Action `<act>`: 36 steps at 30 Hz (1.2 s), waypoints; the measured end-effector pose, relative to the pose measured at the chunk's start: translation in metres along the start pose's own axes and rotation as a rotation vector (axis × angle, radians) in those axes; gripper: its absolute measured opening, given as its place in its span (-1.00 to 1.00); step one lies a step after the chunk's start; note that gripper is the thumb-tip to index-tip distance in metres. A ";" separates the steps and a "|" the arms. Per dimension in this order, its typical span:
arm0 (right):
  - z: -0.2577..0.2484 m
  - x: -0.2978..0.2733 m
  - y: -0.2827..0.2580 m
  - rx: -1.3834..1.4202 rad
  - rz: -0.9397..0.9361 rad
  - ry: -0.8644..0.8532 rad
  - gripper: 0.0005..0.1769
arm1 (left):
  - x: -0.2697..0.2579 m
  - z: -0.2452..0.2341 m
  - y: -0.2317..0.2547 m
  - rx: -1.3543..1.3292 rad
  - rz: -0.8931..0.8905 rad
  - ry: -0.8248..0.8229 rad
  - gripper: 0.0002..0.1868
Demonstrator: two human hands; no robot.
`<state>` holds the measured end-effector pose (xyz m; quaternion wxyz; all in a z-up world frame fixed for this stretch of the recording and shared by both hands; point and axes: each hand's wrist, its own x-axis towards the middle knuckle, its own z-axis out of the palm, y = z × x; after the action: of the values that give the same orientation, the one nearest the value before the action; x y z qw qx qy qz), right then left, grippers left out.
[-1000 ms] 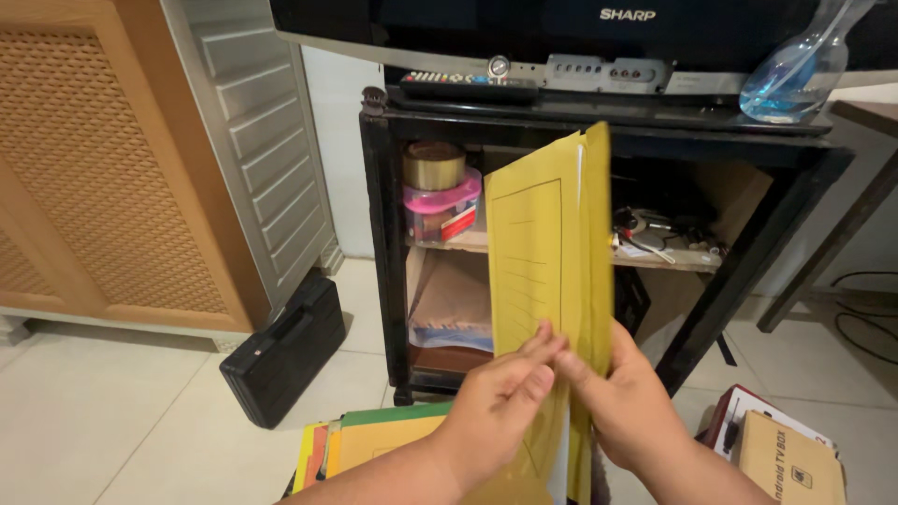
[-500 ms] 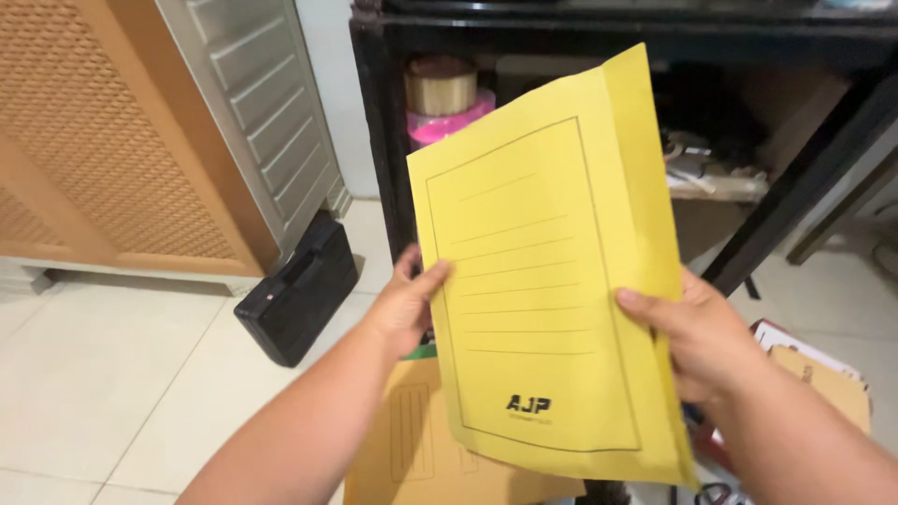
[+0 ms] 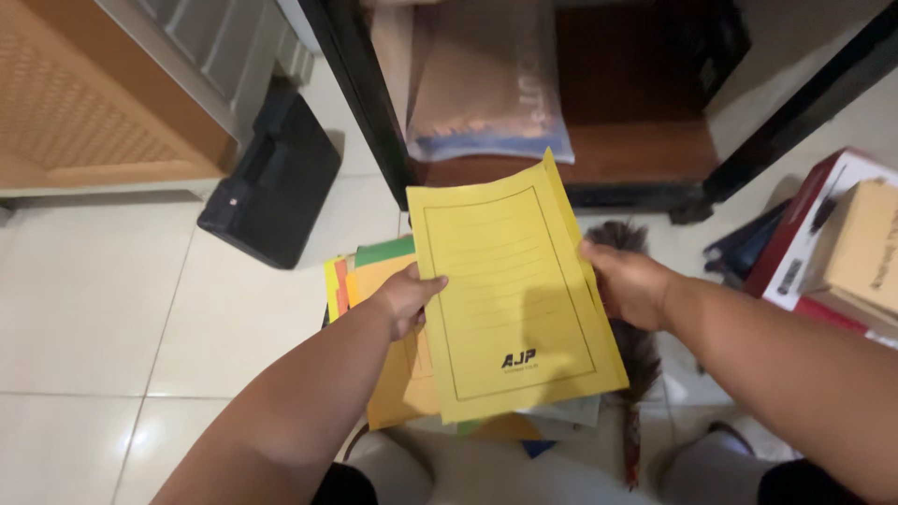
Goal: The person sits on the floor and uses a feather duster to clean several envelopes. They pick up each envelope, dust both sides, and place them on a shelf or back on the pile.
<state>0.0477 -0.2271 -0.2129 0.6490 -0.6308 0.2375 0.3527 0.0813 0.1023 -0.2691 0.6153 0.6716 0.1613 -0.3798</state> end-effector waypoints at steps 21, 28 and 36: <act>-0.038 0.060 -0.017 0.005 0.210 -0.245 -0.35 | 0.139 0.022 0.106 1.119 0.592 0.476 -0.42; -0.049 0.075 -0.014 0.040 0.268 -0.271 -0.34 | 0.145 0.012 0.095 0.958 0.731 0.341 -0.53; -0.053 0.079 -0.017 -0.034 0.255 -0.240 -0.31 | 0.140 0.010 0.092 0.736 0.828 0.284 -0.64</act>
<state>0.1186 -0.2665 -0.2664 0.6118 -0.5599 0.2303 0.5091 0.2331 0.0407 -0.3032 0.4104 0.8935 -0.1770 -0.0442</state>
